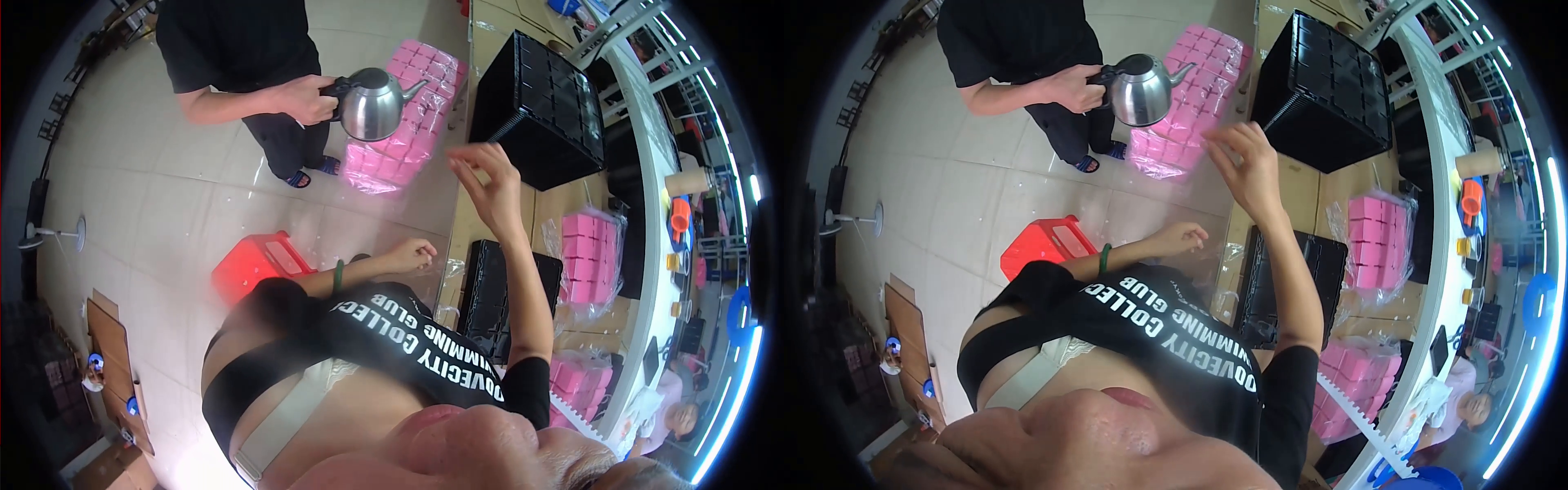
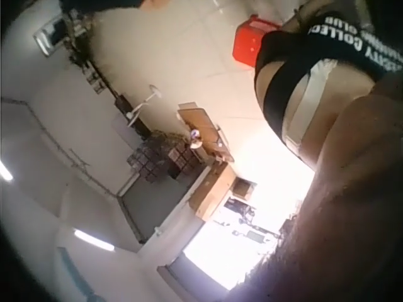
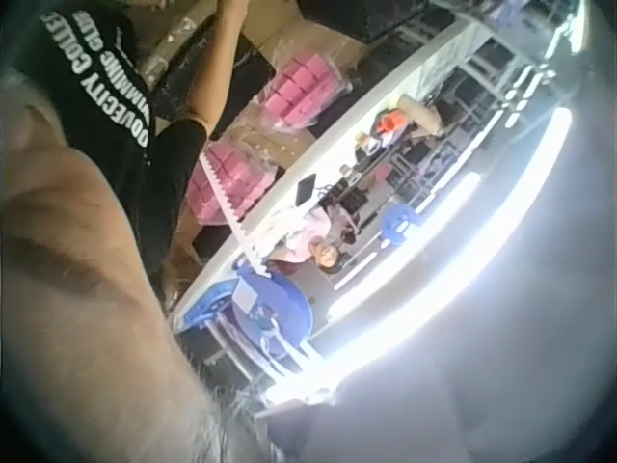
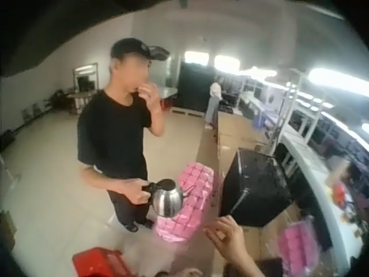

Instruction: The person assembles small plastic components into a plastic tray by hand, then applies adhesive strips to the assembled components.

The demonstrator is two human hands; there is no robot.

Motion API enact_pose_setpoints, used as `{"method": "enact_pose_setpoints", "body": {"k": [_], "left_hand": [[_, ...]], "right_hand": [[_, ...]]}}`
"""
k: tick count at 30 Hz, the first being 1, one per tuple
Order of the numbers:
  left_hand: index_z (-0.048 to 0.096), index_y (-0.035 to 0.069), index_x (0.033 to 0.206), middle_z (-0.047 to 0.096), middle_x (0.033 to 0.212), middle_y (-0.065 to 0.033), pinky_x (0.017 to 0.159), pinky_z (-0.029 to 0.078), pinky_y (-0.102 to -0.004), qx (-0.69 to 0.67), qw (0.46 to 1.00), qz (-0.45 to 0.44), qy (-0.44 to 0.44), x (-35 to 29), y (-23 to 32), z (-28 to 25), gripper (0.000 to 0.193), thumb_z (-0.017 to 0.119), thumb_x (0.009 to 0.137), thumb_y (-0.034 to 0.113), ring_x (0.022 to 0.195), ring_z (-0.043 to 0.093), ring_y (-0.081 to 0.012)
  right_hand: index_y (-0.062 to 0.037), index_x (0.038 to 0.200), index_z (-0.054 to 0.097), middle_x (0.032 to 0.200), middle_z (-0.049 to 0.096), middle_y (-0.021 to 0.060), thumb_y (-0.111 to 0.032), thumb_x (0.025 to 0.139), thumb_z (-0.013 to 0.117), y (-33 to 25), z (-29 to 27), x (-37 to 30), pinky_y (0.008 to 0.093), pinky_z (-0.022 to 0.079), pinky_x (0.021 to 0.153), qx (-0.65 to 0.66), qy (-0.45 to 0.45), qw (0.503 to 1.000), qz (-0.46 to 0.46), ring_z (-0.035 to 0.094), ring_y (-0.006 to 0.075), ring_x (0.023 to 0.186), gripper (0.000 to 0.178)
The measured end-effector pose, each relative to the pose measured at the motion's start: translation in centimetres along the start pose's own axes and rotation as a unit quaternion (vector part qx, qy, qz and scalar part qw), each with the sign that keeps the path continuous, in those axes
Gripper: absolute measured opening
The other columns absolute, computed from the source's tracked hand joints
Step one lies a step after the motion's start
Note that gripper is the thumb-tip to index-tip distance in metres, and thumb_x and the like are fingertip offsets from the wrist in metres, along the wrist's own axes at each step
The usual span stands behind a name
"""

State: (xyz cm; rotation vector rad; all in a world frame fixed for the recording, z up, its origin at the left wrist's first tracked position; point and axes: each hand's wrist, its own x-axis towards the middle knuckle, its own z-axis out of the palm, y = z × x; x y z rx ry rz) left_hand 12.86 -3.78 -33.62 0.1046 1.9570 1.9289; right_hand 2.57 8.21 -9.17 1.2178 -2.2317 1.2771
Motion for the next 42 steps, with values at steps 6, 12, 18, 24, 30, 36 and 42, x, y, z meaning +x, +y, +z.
{"method": "enact_pose_setpoints", "body": {"k": [6, 12, 18, 24, 30, 36, 42], "left_hand": [[0.069, 0.008, 0.102, 0.065, 0.093, -0.0075, 0.074, 0.048, -0.0341, 0.308, 0.812, 0.301, 0.393, -6.5, 14.2, -8.4, 0.019, 0.064, 0.086, 0.016, 0.086, 0.062, -0.0214], [0.07, 0.011, 0.106, 0.065, 0.096, 0.0009, 0.085, 0.038, -0.0361, 0.601, 0.602, 0.293, 0.435, -4.8, 24.9, -20.9, 0.026, 0.065, 0.082, 0.02, 0.097, 0.053, -0.0184], [0.07, 0.012, 0.107, 0.066, 0.099, 0.0019, 0.084, 0.035, -0.0349, 0.694, 0.64, 0.149, 0.295, -3.7, 25.5, -23.1, 0.03, 0.068, 0.079, 0.022, 0.098, 0.053, -0.0165], [0.066, 0.01, 0.114, 0.063, 0.114, -0.0032, 0.093, 0.033, -0.0364, 0.689, 0.653, 0.158, 0.272, -1.7, 24.4, -24.1, 0.034, 0.067, 0.08, 0.018, 0.109, 0.052, -0.0191], [0.061, 0.01, 0.12, 0.057, 0.127, -0.0068, 0.107, 0.021, -0.058, 0.701, 0.667, 0.129, 0.218, 2.5, 20.0, -27.4, 0.031, 0.049, 0.092, 0.016, 0.125, 0.046, -0.0271], [0.066, 0.005, 0.106, 0.065, 0.104, -0.0125, 0.105, 0.028, -0.055, 0.698, 0.637, 0.243, 0.22, 1.5, 18.0, -21.3, 0.025, 0.052, 0.088, 0.015, 0.114, 0.053, -0.0308], [0.068, 0.004, 0.103, 0.068, 0.096, -0.0168, 0.078, 0.05, -0.0378, 0.45, 0.88, 0.149, 0.008, 4.9, 4.7, -5.1, 0.021, 0.06, 0.087, 0.015, 0.09, 0.065, -0.0318]], "right_hand": [[-0.004, 0.094, 0.071, 0.084, 0.066, 0.008, -0.007, 0.08, 0.069, -1.6, 5.1, 4.6, 0.0298, 0.047, 0.069, 0.052, -0.029, 0.998, 0.002, 0.056, 0.0203, 0.075, 0.014], [-0.0033, 0.095, 0.071, 0.079, 0.065, 0.0076, -0.009, 0.083, 0.068, -1.8, 8.3, 0.0, 0.0271, 0.046, 0.068, 0.062, -0.082, 0.992, 0.07, 0.054, 0.0155, 0.07, 0.013], [-0.0038, 0.094, 0.072, 0.081, 0.067, 0.01, -0.011, 0.083, 0.067, -1.1, 7.1, -5.7, 0.0291, 0.048, 0.069, 0.065, -0.065, 0.974, 0.207, 0.059, 0.0196, 0.072, 0.014], [-0.0035, 0.095, 0.071, 0.081, 0.067, 0.0093, -0.014, 0.084, 0.068, -0.7, 6.7, -10.6, 0.0276, 0.048, 0.068, 0.054, -0.009, 0.944, 0.325, 0.061, 0.0168, 0.071, 0.015], [-0.0021, 0.096, 0.071, 0.082, 0.066, 0.0087, -0.014, 0.085, 0.067, -1.2, 7.0, -14.5, 0.027, 0.047, 0.068, 0.116, 0.011, 0.919, 0.376, 0.058, 0.0138, 0.071, 0.017], [-0.0009, 0.099, 0.07, 0.087, 0.07, 0.0077, -0.014, 0.089, 0.064, -1.1, 5.8, -18.1, 0.0253, 0.049, 0.071, 0.105, 0.071, 0.899, 0.418, 0.063, 0.0114, 0.077, 0.017], [-0.0038, 0.099, 0.071, 0.085, 0.069, 0.01, -0.017, 0.087, 0.065, 3.0, -0.9, -26.4, 0.0271, 0.049, 0.067, 0.067, 0.071, 0.88, 0.464, 0.061, 0.0141, 0.072, 0.018]]}}
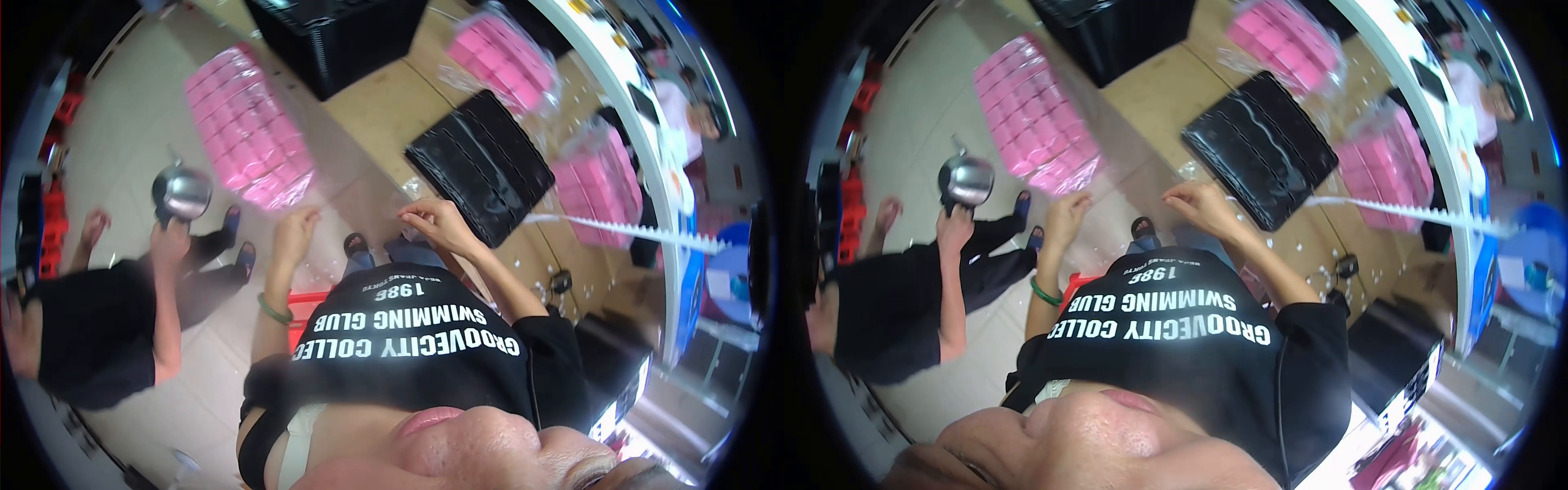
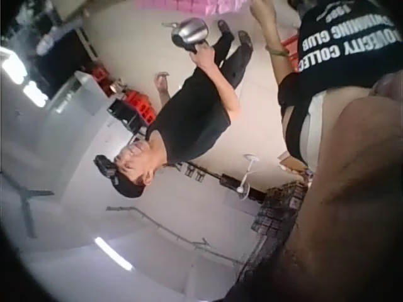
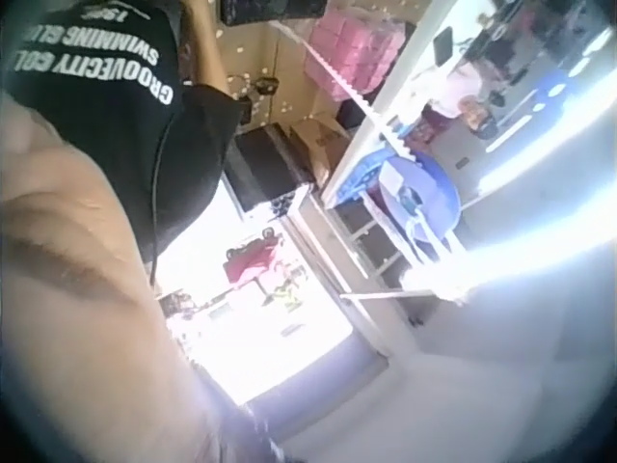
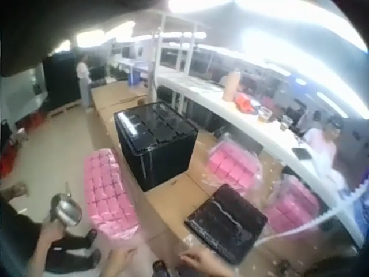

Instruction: The person assembles small plastic components into a plastic tray by hand, then applies adhesive strips to the assembled components.

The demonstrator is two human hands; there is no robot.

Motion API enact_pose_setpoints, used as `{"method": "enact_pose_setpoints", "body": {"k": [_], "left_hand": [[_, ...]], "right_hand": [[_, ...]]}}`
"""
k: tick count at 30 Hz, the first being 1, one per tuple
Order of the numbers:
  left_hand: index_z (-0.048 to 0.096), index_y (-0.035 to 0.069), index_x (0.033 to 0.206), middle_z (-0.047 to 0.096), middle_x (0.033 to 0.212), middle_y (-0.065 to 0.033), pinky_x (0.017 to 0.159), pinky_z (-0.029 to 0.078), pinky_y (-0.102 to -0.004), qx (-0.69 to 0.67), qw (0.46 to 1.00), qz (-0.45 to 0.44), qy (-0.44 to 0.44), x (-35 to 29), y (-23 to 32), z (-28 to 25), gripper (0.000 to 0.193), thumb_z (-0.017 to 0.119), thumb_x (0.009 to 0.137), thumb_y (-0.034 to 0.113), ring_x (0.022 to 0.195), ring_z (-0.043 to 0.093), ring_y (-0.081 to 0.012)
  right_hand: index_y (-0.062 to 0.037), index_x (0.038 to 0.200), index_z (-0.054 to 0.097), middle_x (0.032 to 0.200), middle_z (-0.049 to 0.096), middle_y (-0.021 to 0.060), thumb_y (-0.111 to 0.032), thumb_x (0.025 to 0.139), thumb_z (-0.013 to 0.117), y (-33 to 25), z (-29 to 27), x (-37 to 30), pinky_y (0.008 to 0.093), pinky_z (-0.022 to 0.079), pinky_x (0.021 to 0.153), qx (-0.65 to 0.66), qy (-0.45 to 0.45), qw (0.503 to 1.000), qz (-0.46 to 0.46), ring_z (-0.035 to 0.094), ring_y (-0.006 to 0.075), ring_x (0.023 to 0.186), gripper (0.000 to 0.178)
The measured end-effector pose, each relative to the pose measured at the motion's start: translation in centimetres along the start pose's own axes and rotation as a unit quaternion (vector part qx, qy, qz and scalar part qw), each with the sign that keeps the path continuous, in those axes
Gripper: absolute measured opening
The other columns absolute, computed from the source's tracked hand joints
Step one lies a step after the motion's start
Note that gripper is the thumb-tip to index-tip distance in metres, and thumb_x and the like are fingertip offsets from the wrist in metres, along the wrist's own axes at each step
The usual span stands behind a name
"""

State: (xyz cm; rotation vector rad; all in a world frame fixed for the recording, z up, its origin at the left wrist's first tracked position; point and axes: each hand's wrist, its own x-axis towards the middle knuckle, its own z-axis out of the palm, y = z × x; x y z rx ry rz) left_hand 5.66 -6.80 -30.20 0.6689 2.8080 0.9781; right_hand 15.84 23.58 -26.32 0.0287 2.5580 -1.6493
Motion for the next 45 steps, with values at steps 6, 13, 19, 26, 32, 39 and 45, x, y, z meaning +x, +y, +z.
{"method": "enact_pose_setpoints", "body": {"k": [6, 13, 19, 26, 32, 39, 45], "left_hand": [[0.069, 0.002, 0.095, 0.069, 0.084, -0.0144, 0.069, 0.052, -0.0342, -0.129, 0.983, 0.004, -0.132, 3.1, 8.9, 8.9, 0.018, 0.062, 0.087, 0.017, 0.077, 0.068, -0.0294], [0.055, 0.0, 0.123, 0.065, 0.108, -0.0163, 0.075, 0.052, -0.0328, -0.088, 0.985, 0.065, -0.132, 11.0, 6.3, 17.3, 0.042, 0.062, 0.09, 0.026, 0.092, 0.066, -0.0233], [0.04, 0.004, 0.136, 0.061, 0.098, -0.0078, 0.072, 0.05, -0.0307, -0.171, 0.954, -0.233, -0.078, 17.3, 1.4, 25.4, 0.065, 0.045, 0.094, 0.053, 0.081, 0.06, -0.0185], [0.054, -0.008, 0.119, 0.063, 0.108, -0.0125, 0.091, 0.043, -0.0319, -0.327, 0.881, -0.33, -0.089, 20.2, 8.0, 26.2, 0.067, 0.036, 0.098, 0.053, 0.1, 0.057, -0.0192], [0.052, -0.008, 0.121, 0.06, 0.115, -0.0125, 0.088, 0.045, -0.0314, -0.352, 0.869, -0.335, -0.096, 22.2, 7.0, 26.3, 0.065, 0.039, 0.098, 0.051, 0.102, 0.057, -0.0195], [0.048, -0.008, 0.125, 0.056, 0.118, -0.0164, 0.1, 0.036, -0.038, -0.26, 0.913, -0.31, -0.059, 23.4, 7.1, 25.9, 0.059, 0.043, 0.098, 0.044, 0.113, 0.05, -0.0244], [0.048, -0.001, 0.125, 0.045, 0.131, -0.0186, 0.1, 0.037, -0.0388, -0.22, 0.972, -0.038, 0.075, 27.9, 15.1, 26.1, 0.037, 0.053, 0.095, 0.02, 0.121, 0.044, -0.0309]], "right_hand": [[-0.0022, 0.098, 0.071, 0.081, 0.069, 0.0123, -0.019, 0.088, 0.062, 6.6, -5.5, -3.8, 0.0311, 0.05, 0.069, -0.009, 0.062, 0.996, 0.064, 0.063, 0.0171, 0.07, 0.021], [-0.0036, 0.097, 0.072, 0.084, 0.07, 0.0079, -0.023, 0.086, 0.064, 15.9, -9.7, -6.8, 0.0305, 0.05, 0.072, 0.07, 0.25, 0.954, 0.148, 0.063, 0.0156, 0.074, 0.023], [-0.0091, 0.127, 0.055, 0.12, 0.057, 0.0135, -0.018, 0.081, 0.07, 22.5, -11.7, -8.8, 0.0311, 0.046, 0.087, 0.016, 0.415, 0.88, 0.23, 0.055, 0.0196, 0.106, 0.049], [-0.0041, 0.121, 0.058, 0.101, 0.065, 0.0066, -0.009, 0.086, 0.066, 23.8, -11.6, -8.7, 0.0237, 0.047, 0.081, 0.226, 0.389, 0.865, 0.223, 0.06, 0.0094, 0.09, 0.036], [-0.0027, 0.114, 0.063, 0.094, 0.068, 0.0037, -0.01, 0.09, 0.062, 22.0, -15.7, -3.6, 0.0212, 0.047, 0.073, 0.211, 0.359, 0.888, 0.197, 0.06, 0.0073, 0.082, 0.025], [-0.0043, 0.11, 0.065, 0.098, 0.067, 0.0089, -0.012, 0.086, 0.066, 22.7, -24.8, 8.0, 0.0265, 0.049, 0.071, 0.028, 0.444, 0.887, 0.128, 0.062, 0.0144, 0.078, 0.025], [-0.0096, 0.11, 0.062, 0.117, 0.055, 0.0124, -0.01, 0.074, 0.071, 28.4, -30.0, 17.7, 0.0411, 0.043, 0.092, -0.326, 0.463, 0.823, 0.039, 0.051, 0.0317, 0.11, 0.037]]}}
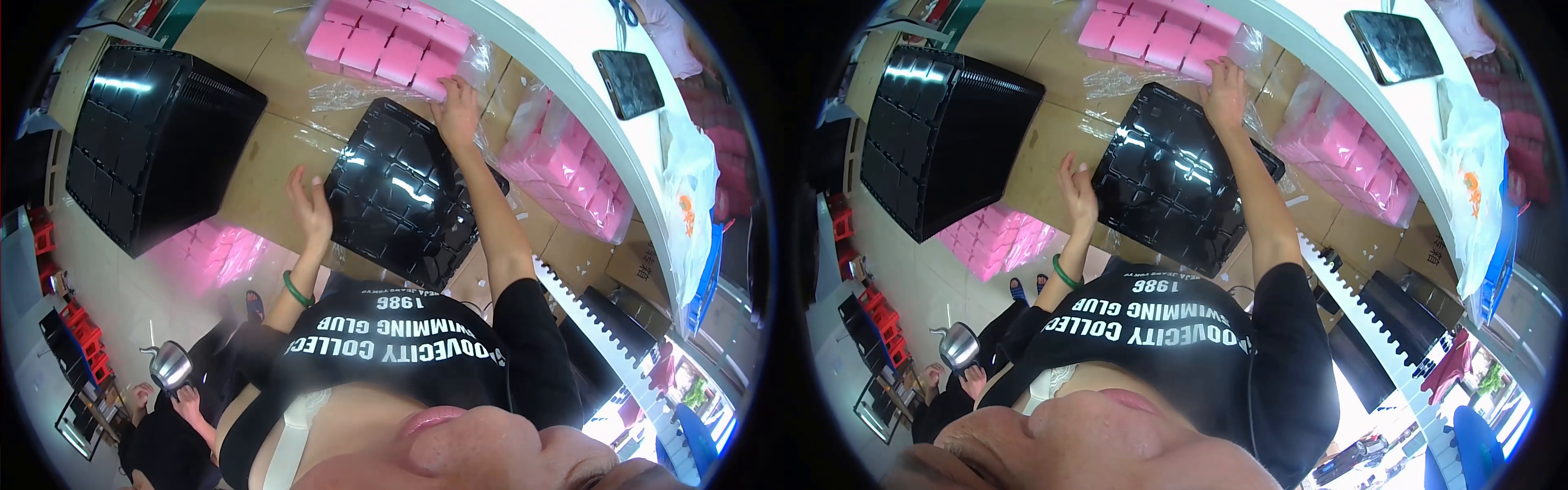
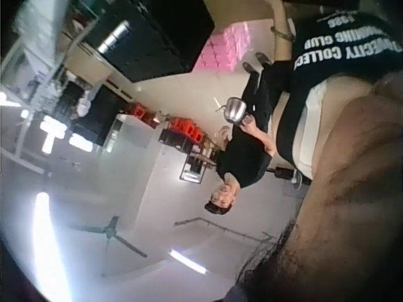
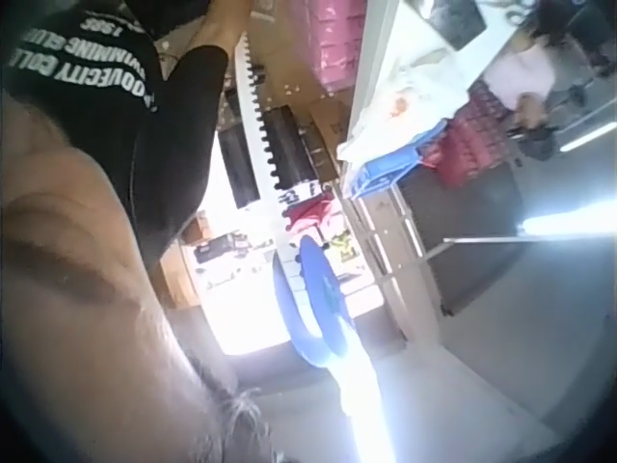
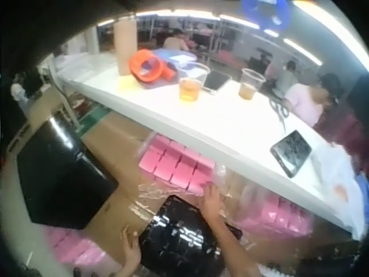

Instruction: The person assembles small plastic components into a plastic tray by hand, then applies adhesive strips to the assembled components.

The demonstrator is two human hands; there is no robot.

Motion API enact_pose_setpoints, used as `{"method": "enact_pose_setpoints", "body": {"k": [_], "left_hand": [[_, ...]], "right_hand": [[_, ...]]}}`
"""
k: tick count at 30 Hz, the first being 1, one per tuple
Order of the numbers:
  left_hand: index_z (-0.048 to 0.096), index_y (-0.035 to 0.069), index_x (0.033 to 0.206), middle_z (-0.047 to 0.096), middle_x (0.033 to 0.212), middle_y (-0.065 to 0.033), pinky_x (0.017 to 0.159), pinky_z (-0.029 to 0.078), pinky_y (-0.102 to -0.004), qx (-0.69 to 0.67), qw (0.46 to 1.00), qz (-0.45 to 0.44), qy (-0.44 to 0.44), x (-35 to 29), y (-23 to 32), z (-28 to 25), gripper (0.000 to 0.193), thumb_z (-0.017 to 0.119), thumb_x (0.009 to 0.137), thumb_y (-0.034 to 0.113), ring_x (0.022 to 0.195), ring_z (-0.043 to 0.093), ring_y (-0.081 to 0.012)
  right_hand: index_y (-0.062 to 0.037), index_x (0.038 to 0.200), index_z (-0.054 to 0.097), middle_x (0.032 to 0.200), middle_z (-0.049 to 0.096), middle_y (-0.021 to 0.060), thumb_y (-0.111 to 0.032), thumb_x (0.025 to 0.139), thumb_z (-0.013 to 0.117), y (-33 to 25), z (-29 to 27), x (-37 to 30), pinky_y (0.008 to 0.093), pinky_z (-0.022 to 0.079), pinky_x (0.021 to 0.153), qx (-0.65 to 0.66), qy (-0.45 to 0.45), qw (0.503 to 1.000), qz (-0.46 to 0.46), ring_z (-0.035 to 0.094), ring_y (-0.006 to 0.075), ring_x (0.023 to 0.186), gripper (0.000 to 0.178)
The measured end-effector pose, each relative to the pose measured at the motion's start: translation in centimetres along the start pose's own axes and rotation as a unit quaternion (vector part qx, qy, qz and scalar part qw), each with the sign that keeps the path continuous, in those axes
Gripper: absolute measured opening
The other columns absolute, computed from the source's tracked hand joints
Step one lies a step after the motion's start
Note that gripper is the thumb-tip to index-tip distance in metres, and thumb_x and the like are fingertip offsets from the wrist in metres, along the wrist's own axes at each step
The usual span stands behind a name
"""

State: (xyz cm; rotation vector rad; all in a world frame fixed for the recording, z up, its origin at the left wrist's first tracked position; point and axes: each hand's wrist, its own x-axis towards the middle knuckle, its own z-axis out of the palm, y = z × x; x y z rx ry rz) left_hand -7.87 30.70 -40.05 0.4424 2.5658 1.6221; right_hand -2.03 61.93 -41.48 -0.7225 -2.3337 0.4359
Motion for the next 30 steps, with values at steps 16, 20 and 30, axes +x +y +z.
{"method": "enact_pose_setpoints", "body": {"k": [16, 20, 30], "left_hand": [[0.058, 0.0, 0.115, 0.064, 0.11, -0.0112, 0.082, 0.049, -0.0296, -0.192, 0.913, -0.084, -0.351, 11.2, 4.8, 15.1, 0.036, 0.049, 0.098, 0.031, 0.097, 0.061, -0.0178], [0.056, 0.001, 0.116, 0.063, 0.104, -0.01, 0.083, 0.051, -0.0318, -0.304, 0.85, -0.231, -0.363, 16.1, 4.9, 16.8, 0.042, 0.053, 0.095, 0.037, 0.097, 0.062, -0.0214], [0.057, 0.004, 0.113, 0.063, 0.1, -0.009, 0.075, 0.057, -0.0347, -0.531, 0.768, -0.347, -0.088, 24.0, 4.3, 14.5, 0.032, 0.068, 0.086, 0.016, 0.09, 0.065, -0.0209]], "right_hand": [[-0.0099, 0.096, 0.073, 0.094, 0.066, 0.0082, -0.016, 0.082, 0.07, 0.1, -1.0, 2.7, 0.0292, 0.05, 0.064, 0.125, -0.026, 0.984, 0.124, 0.062, 0.0179, 0.073, 0.016], [-0.0067, 0.094, 0.072, 0.092, 0.068, 0.0131, -0.015, 0.083, 0.066, -0.5, -2.0, 4.2, 0.0349, 0.052, 0.068, 0.131, -0.031, 0.979, 0.151, 0.066, 0.0264, 0.072, 0.014], [-0.0024, 0.094, 0.068, 0.095, 0.067, 0.0121, -0.004, 0.083, 0.062, -0.4, -4.9, 4.0, 0.0313, 0.052, 0.075, 0.087, 0.037, 0.993, 0.072, 0.067, 0.0238, 0.082, 0.012]]}}
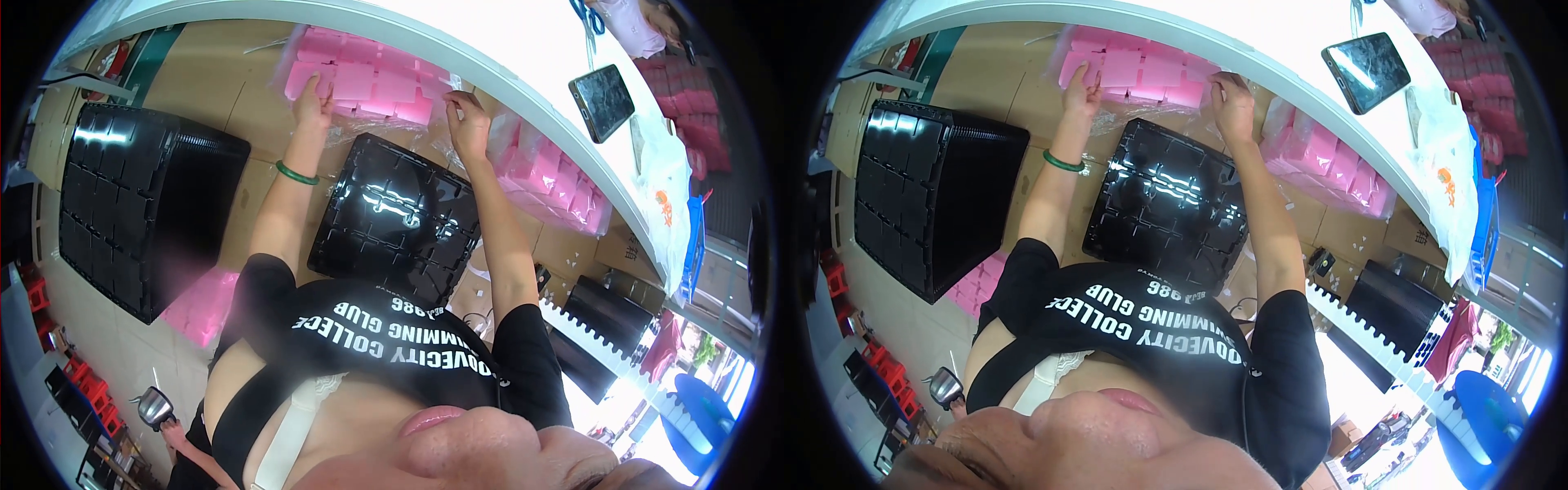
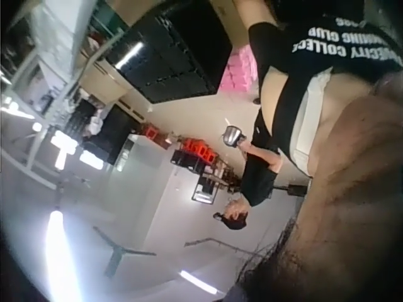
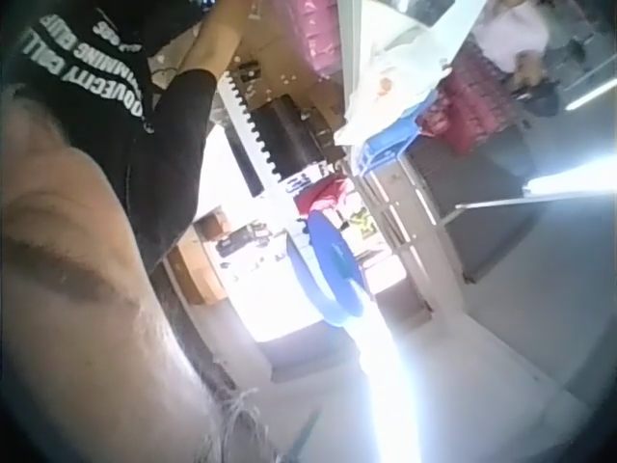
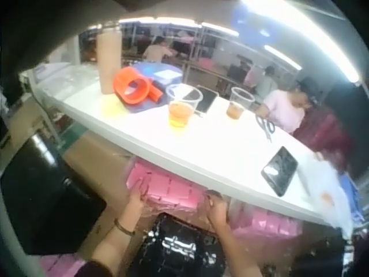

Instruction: The person assembles small plastic components into a plastic tray by hand, then applies adhesive strips to the assembled components.

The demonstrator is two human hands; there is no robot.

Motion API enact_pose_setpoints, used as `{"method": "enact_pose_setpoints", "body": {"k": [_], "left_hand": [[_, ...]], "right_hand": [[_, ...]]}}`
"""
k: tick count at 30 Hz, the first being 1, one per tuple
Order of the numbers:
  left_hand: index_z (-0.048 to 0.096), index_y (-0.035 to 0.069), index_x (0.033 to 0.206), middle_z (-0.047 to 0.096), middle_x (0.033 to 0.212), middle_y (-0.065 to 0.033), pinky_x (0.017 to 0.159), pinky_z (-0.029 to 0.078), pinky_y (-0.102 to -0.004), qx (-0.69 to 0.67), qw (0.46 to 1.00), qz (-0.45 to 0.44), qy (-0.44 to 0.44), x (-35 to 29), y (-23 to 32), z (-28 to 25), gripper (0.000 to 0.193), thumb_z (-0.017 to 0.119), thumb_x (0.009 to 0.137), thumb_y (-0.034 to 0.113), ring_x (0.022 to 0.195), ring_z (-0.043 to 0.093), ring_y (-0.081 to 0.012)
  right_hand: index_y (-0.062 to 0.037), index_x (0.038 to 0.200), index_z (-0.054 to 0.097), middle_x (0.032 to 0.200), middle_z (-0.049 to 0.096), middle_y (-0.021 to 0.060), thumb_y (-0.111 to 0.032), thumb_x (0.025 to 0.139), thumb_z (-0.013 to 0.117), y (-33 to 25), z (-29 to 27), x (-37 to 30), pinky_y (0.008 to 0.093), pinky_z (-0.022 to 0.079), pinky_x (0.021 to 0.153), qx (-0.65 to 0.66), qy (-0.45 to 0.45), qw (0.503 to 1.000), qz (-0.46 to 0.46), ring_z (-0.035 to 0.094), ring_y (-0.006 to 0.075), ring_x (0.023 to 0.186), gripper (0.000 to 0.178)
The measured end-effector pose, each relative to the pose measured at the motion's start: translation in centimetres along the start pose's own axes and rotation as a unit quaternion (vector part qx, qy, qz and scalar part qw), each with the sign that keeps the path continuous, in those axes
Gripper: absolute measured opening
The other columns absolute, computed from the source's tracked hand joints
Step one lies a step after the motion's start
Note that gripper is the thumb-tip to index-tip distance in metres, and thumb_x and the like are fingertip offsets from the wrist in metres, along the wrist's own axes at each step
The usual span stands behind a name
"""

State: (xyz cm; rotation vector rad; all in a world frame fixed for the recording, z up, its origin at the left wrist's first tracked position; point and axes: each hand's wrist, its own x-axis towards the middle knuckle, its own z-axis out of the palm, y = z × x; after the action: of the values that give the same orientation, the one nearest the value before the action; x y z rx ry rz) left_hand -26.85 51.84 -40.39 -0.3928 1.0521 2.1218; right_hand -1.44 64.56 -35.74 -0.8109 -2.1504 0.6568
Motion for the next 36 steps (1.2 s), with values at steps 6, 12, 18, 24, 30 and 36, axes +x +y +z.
{"method": "enact_pose_setpoints", "body": {"k": [6, 12, 18, 24, 30, 36], "left_hand": [[0.06, 0.004, 0.113, 0.065, 0.105, -0.0048, 0.081, 0.053, -0.0302, 0.126, 0.991, 0.018, -0.038, -6.4, -0.5, -3.3, 0.028, 0.065, 0.088, 0.014, 0.096, 0.063, -0.0176], [0.059, -0.001, 0.12, 0.065, 0.11, -0.0067, 0.084, 0.049, -0.0286, 0.206, 0.974, -0.033, -0.09, -16.3, -3.3, -9.0, 0.034, 0.064, 0.09, 0.016, 0.096, 0.063, -0.0151], [0.06, -0.003, 0.118, 0.066, 0.104, -0.0057, 0.08, 0.048, -0.0251, 0.298, 0.951, -0.054, -0.06, -21.5, -6.4, -17.7, 0.034, 0.064, 0.091, 0.016, 0.09, 0.061, -0.0115], [0.063, -0.003, 0.114, 0.067, 0.097, -0.0045, 0.077, 0.048, -0.0224, 0.339, 0.939, -0.017, -0.062, -25.0, -5.4, -19.6, 0.03, 0.063, 0.091, 0.016, 0.085, 0.061, -0.0097], [0.063, -0.003, 0.112, 0.067, 0.097, -0.0046, 0.077, 0.047, -0.0208, 0.354, 0.931, 0.047, -0.075, -26.1, -4.9, -19.4, 0.029, 0.062, 0.091, 0.016, 0.086, 0.061, -0.0094], [0.062, -0.003, 0.114, 0.067, 0.1, -0.0056, 0.078, 0.047, -0.021, 0.345, 0.93, 0.068, -0.103, -27.2, -5.0, -17.7, 0.03, 0.062, 0.091, 0.016, 0.087, 0.061, -0.0091]], "right_hand": [[-0.0021, 0.09, 0.067, 0.094, 0.067, 0.0123, 0.001, 0.08, 0.063, -1.1, -5.0, -5.7, 0.0315, 0.051, 0.076, -0.017, 0.046, 0.999, 0.002, 0.066, 0.0259, 0.087, 0.012], [-0.0018, 0.091, 0.067, 0.096, 0.066, 0.012, 0.003, 0.081, 0.062, -3.1, -10.7, -17.4, 0.0314, 0.051, 0.074, -0.001, 0.042, 0.993, 0.11, 0.064, 0.0256, 0.082, 0.013], [-0.0029, 0.088, 0.067, 0.093, 0.065, 0.0117, 0.0, 0.077, 0.064, -4.9, -12.9, -28.5, 0.0369, 0.049, 0.074, -0.007, -0.025, 0.994, 0.108, 0.06, 0.0287, 0.084, 0.012], [-0.0054, 0.088, 0.07, 0.093, 0.064, 0.0094, -0.005, 0.078, 0.064, -6.4, -13.2, -32.8, 0.0365, 0.048, 0.078, 0.03, -0.092, 0.973, 0.207, 0.059, 0.028, 0.089, 0.011], [-0.0065, 0.089, 0.07, 0.092, 0.064, 0.0089, -0.007, 0.079, 0.064, -6.4, -13.5, -33.5, 0.0367, 0.048, 0.076, 0.031, -0.105, 0.977, 0.185, 0.058, 0.0275, 0.086, 0.012], [-0.0049, 0.09, 0.07, 0.087, 0.064, 0.0082, -0.004, 0.078, 0.065, -5.5, -12.7, -34.5, 0.0302, 0.048, 0.065, -0.021, -0.067, 0.981, 0.182, 0.059, 0.0206, 0.073, 0.013]]}}
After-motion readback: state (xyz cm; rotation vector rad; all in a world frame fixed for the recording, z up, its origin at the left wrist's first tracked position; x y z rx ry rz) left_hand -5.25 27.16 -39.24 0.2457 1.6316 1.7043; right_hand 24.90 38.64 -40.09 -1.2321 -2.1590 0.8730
